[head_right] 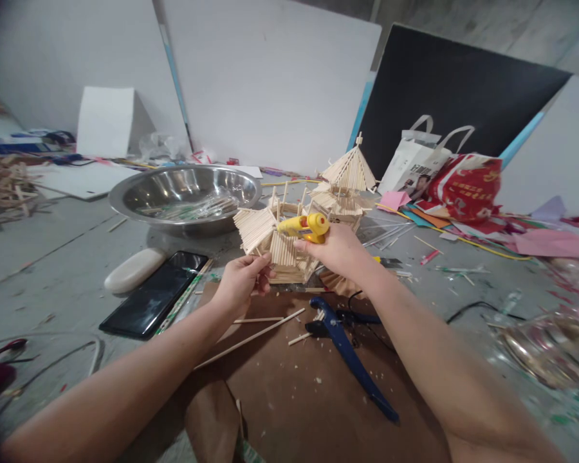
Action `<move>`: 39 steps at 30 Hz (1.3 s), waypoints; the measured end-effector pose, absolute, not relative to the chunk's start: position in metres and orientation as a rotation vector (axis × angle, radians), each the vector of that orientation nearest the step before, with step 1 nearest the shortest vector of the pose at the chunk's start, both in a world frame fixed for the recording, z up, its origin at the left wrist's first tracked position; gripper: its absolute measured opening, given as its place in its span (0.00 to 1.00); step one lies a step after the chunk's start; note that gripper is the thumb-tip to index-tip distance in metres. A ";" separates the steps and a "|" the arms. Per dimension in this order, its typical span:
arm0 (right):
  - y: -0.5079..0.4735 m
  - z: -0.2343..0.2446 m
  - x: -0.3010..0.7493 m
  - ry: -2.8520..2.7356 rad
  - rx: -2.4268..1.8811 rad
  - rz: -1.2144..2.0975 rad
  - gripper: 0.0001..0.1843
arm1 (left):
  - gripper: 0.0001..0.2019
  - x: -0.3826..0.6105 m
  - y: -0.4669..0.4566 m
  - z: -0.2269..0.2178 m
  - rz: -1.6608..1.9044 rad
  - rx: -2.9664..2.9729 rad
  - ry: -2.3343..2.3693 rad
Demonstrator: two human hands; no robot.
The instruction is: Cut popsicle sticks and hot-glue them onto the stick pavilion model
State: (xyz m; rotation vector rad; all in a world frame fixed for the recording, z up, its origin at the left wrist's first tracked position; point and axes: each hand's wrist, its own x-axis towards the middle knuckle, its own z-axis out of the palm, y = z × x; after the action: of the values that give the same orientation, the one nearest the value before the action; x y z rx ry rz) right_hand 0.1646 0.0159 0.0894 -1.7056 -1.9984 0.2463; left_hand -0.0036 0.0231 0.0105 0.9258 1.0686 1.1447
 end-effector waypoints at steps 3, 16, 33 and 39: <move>0.017 0.089 0.165 -1.994 -1.707 0.244 0.15 | 0.14 -0.004 0.023 0.010 1.140 0.915 1.068; 0.017 0.087 0.166 -2.032 -1.660 0.223 0.16 | 0.11 -0.007 0.024 0.009 1.113 0.911 1.029; 0.016 0.089 0.163 -2.019 -1.706 0.223 0.17 | 0.12 -0.007 0.026 0.010 1.080 0.901 1.030; 0.019 0.086 0.166 -2.006 -1.713 0.190 0.18 | 0.10 -0.007 0.024 0.012 1.071 0.903 1.045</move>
State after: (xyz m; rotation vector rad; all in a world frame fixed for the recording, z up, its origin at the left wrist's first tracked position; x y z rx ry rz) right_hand 0.1656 0.0193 0.0860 -1.7128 -2.0056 0.1897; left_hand -0.0069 0.0240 0.0124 0.9028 1.0449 1.0714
